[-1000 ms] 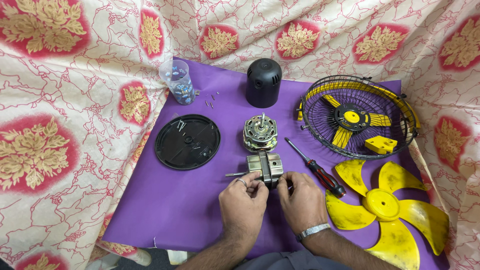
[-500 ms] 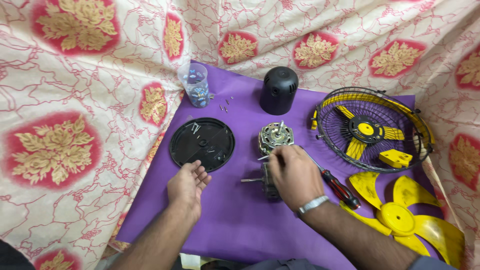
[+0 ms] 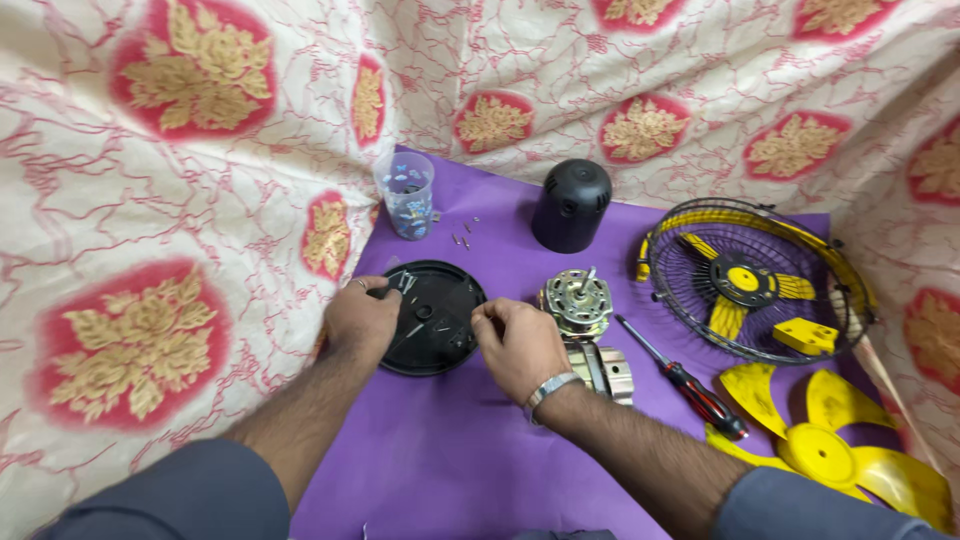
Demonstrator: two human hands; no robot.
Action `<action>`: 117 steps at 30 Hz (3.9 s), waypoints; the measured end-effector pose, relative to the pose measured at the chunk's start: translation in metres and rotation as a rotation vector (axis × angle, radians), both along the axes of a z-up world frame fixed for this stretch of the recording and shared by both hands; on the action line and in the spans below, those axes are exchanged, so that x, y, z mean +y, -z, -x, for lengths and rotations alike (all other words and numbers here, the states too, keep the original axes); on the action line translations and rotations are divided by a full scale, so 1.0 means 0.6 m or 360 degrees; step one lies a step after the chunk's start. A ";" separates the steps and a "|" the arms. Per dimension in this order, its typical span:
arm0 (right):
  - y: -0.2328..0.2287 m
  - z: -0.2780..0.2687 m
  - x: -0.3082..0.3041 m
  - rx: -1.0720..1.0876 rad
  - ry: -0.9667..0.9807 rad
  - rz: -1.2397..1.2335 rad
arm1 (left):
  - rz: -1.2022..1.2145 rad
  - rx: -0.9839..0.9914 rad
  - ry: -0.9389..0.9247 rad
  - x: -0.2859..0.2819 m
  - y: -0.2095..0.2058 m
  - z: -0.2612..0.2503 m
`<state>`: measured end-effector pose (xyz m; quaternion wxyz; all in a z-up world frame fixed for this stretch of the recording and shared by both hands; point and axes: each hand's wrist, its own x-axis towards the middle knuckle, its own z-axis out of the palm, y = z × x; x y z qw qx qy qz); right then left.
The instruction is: The person uses a screwdriver to tighten screws on the motor housing of an electric fan. They insert screws and turn the screwdriver to secure the motor casing while other fan parts lie nearby.
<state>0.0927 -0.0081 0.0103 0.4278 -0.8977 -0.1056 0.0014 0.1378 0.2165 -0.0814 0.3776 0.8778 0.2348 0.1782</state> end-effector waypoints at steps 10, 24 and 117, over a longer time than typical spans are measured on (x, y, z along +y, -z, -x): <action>-0.014 0.043 -0.073 -0.0021 0.0143 0.0013 | -0.0340 0.0756 -0.0019 -0.019 -0.026 -0.059; -0.030 0.042 -0.079 -0.0005 0.0017 -0.0034 | -0.0388 0.0661 0.0121 -0.025 -0.050 -0.020; 0.095 0.081 -0.267 0.0952 0.0949 -0.1386 | 0.1008 0.0287 -0.0043 -0.408 -0.150 0.210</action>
